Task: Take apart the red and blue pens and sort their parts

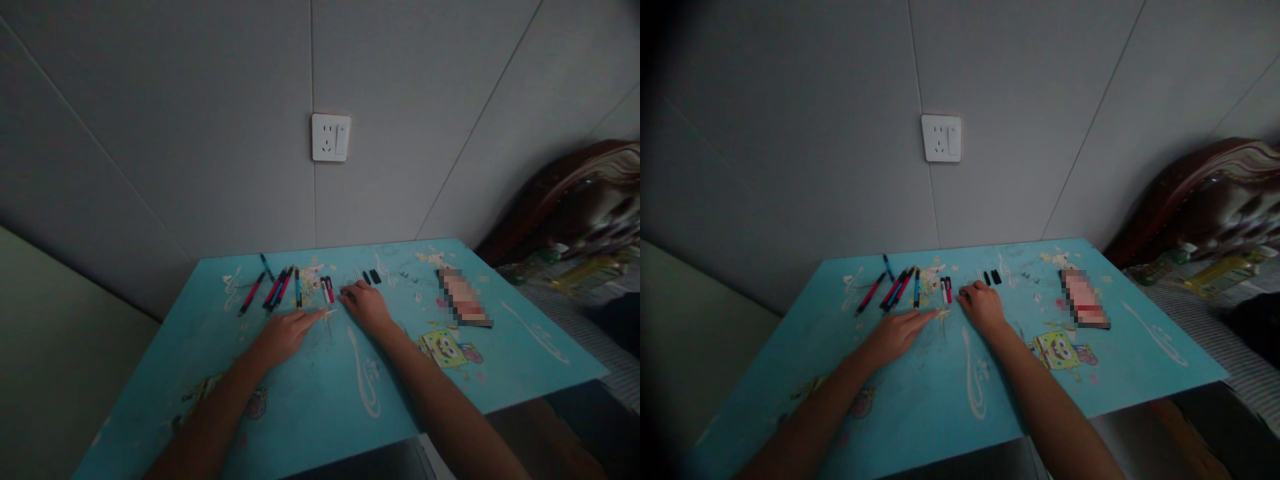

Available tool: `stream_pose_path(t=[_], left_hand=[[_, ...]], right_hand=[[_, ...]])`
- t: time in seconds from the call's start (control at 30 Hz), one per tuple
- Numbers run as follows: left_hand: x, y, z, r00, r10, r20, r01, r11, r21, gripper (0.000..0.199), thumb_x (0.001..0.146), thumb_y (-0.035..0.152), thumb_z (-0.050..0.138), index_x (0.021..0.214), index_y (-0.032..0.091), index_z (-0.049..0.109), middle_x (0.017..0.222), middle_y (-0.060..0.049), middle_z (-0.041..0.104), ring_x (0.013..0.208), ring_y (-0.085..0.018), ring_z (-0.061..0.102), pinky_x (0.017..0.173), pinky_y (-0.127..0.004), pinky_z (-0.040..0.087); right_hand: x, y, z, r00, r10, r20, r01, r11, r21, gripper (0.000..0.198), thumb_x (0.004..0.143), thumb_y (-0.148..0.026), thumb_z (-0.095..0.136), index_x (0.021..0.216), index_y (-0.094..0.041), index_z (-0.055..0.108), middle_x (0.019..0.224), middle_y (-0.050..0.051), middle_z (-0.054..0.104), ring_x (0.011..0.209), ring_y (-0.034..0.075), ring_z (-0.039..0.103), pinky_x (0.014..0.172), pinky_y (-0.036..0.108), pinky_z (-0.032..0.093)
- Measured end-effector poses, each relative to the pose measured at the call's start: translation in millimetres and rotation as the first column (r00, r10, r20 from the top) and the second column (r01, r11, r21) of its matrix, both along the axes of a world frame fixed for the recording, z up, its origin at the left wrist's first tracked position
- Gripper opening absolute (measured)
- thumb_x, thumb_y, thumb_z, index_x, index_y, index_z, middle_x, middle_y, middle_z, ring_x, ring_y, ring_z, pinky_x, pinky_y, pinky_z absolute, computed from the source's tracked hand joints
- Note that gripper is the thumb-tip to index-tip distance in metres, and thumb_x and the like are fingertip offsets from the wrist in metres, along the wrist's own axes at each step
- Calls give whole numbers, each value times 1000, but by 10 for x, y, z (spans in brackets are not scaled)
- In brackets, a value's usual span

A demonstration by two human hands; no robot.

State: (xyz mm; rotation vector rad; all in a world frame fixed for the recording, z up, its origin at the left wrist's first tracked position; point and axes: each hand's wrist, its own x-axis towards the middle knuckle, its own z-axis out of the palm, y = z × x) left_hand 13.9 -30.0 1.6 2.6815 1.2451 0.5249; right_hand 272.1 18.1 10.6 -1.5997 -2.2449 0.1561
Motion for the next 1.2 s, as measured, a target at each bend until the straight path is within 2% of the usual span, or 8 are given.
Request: stream_pose_path(t=[0.23, 0.6, 0.77, 0.97, 1.2], left_hand=[[3, -6, 7, 1000, 1, 6, -1, 1000, -23, 51, 98, 18, 43, 146, 35, 40, 95, -4, 65, 80, -16, 65, 74, -26, 52], [0, 0, 7, 1000, -10, -2, 10, 1000, 6, 50, 97, 18, 44, 145, 33, 42, 95, -5, 66, 78, -16, 65, 74, -27, 53], [7, -4, 18, 1000, 0, -11, 0, 1000, 21, 50, 97, 18, 45, 145, 33, 42, 94, -4, 66, 77, -16, 65, 72, -26, 53], [11, 2, -10, 1000, 4, -20, -4, 1000, 19, 51, 98, 18, 44, 146, 34, 41, 97, -5, 66, 79, -16, 65, 74, -27, 53], [34, -13, 17, 1000, 25, -19, -25, 1000, 10, 49, 96, 17, 45, 143, 33, 46, 95, -4, 67, 78, -16, 66, 73, -26, 53]], right_hand=[[25, -8, -3, 1000, 10, -8, -10, 1000, -15, 33, 98, -42, 47, 116, -24, 69, 105, 8, 65, 92, 17, 62, 87, 25, 43], [90, -23, -18, 998, -52, -23, 51, 997, -60, 31, 96, -37, 52, 119, -21, 66, 112, 9, 65, 98, 18, 62, 91, 25, 42], [110, -3, -37, 999, -29, -16, 28, 998, -54, 25, 96, -32, 52, 111, -21, 69, 108, 7, 66, 96, 16, 62, 90, 24, 41], [77, 42, -52, 999, -13, -31, 12, 999, -42, 26, 98, -30, 49, 113, -22, 69, 107, 6, 67, 95, 16, 62, 88, 24, 42], [43, 74, -45, 996, 90, -13, -90, 995, -30, 28, 99, -31, 49, 118, -26, 69, 108, 6, 66, 96, 15, 62, 92, 24, 42]])
